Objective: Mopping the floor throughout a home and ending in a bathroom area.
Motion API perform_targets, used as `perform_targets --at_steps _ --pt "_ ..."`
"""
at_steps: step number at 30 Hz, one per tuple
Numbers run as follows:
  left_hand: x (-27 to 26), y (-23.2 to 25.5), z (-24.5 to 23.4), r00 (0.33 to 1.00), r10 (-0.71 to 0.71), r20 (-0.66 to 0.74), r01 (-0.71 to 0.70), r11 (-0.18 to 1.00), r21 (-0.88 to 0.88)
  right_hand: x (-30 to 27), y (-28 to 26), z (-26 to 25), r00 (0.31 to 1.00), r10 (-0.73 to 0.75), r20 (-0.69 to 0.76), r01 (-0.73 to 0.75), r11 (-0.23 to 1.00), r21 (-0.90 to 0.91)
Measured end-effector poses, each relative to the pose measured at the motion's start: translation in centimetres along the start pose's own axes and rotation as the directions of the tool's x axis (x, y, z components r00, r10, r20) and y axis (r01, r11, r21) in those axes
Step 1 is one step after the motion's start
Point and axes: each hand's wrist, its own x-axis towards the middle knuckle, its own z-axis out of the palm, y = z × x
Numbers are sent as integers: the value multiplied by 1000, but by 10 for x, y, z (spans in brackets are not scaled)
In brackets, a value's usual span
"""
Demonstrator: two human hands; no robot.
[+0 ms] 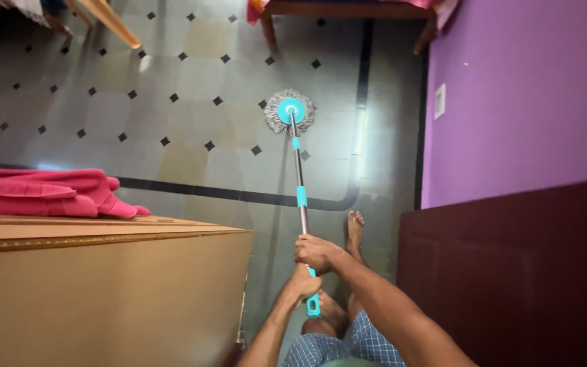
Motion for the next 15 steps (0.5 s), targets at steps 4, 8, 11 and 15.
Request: perform_targets --at_steps 4,8,11,15 --pt "-11 9 25 991 -112 70 101 983 151 -41 -20 2 992 109 -59 -107 994 38" --pt "9 4 39 968 -47 245 -30 953 302 -71 -24 13 958 281 -58 -276 958 76" --pt "49 -13 46 939 69 338 -248 817 521 -94 -21 24 924 372 -88 -362 926 106" --pt "14 27 53 957 -81 278 -50 899 435 -102 -21 16 867 474 -152 -444 874 197"
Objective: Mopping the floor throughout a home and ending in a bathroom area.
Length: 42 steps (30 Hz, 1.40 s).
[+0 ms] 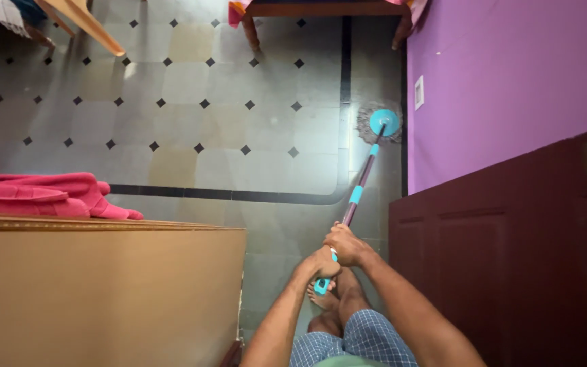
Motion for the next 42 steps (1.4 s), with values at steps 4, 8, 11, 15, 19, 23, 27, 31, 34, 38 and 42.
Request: perform_targets --at_steps 4,8,11,15,19,23,27,31,34,38,42 --pt "-21 -24 -17 976 132 -175 -124 991 53 30 -29 -20 997 18 80 -23 998 52" --pt "-45 -68 -52 968 52 -245 -87 987 -134 71 -59 -8 984 -27 176 14 997 76" --pt "-71 -88 -63 966 -59 -254 -15 960 -278 94 -75 6 971 -104 214 80 990 115" --pt "-91 -108 -61 909 -156 -387 -34 896 -442 122 -88 20 932 -274 237 235 955 180" --pt "-106 -109 -54 852 -265 -452 -19 846 -532 148 -93 42 865 -408 292 380 913 149" --pt "-86 -132 -44 799 -305 -518 -160 723 -672 175 -94 53 763 -525 377 507 848 156" --pt "-61 -127 -38 743 -354 -568 -291 594 -750 199 -81 53 652 -598 466 611 778 143" --pt "-39 -81 -51 723 -350 -595 -331 580 -744 209 -46 43 648 -596 475 638 765 91" --pt "-31 -30 -69 824 -320 -468 -169 649 -741 205 -20 26 692 -551 467 629 777 -15" --pt "14 -19 -73 901 -244 -359 -99 689 -718 194 19 16 742 -547 388 625 774 -103" --pt "28 17 -77 928 -216 -305 -60 718 -694 185 56 9 777 -535 330 608 774 -177"
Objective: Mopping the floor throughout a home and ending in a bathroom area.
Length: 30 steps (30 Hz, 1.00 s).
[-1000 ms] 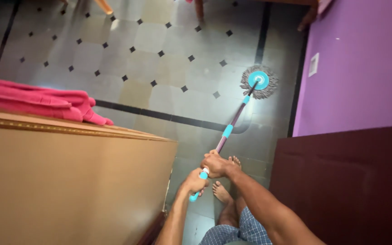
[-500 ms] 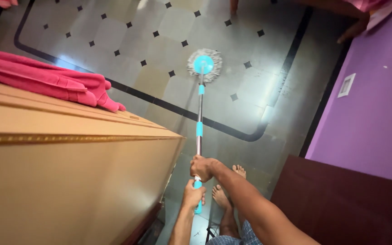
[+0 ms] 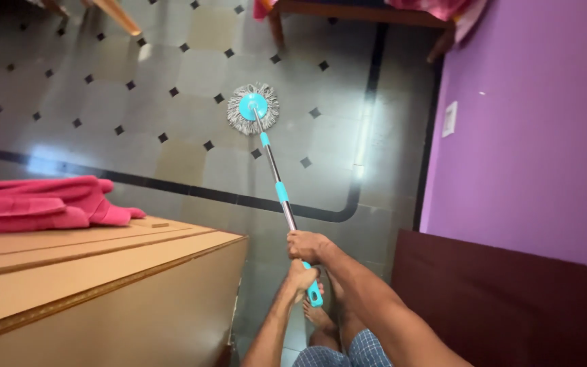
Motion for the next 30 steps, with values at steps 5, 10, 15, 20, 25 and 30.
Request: perform_targets --at_steps 5,10,15,20,25,30 --pt "-6 16 31 994 -6 113 -10 991 134 -48 2 11 990 110 -87 -104 992 64" --pt "-10 -1 50 984 -31 175 -28 946 324 -95 -32 2 961 265 -81 -251 956 153" --pt "-10 -41 35 956 -70 284 -84 865 494 -105 -82 23 868 488 -97 -452 855 252" --pt "-42 -97 -22 977 -1 214 -134 778 614 -67 -164 8 813 581 -32 -539 772 336" --pt "-99 -152 -107 962 157 223 -267 704 658 -6 -237 45 798 600 -46 -527 734 429" --pt "-137 -209 -175 983 167 76 -181 817 548 50 -290 54 886 458 -64 -380 799 466"
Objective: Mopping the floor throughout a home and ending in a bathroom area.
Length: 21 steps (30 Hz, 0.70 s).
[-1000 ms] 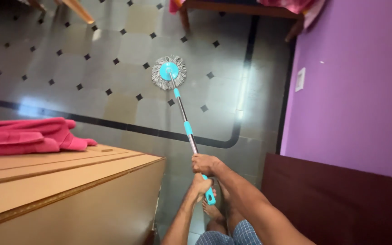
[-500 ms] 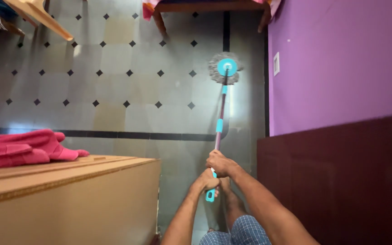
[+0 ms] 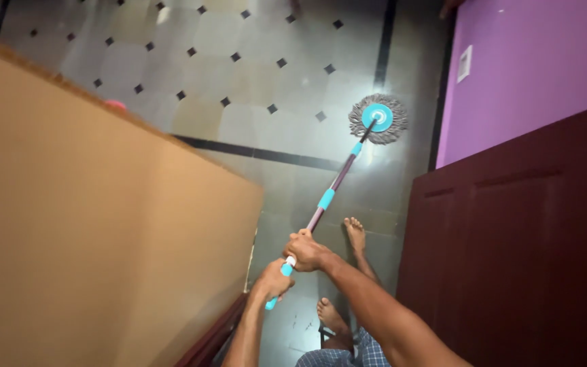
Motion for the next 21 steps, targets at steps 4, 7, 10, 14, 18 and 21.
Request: perform_targets --at_steps 4,7,10,14,18,21 --pt "-38 -31 2 990 -108 -86 102 992 -77 20 -20 33 989 -127 76 131 990 -45" --pt "-48 -63 21 969 -176 -172 130 959 -251 33 -32 51 952 -262 162 277 958 -79" --pt "-36 -93 49 947 -260 -186 147 870 -471 40 -36 59 893 -340 294 386 915 -114" --pt "-28 -81 90 914 -289 -286 48 775 -630 34 -18 68 819 -382 428 484 860 -159" --pt "-7 -39 113 972 -187 -145 52 766 -640 12 10 46 811 -420 407 538 809 -237" --pt "10 18 121 968 -220 -119 105 790 -604 -7 57 39 831 -412 373 532 786 -317"
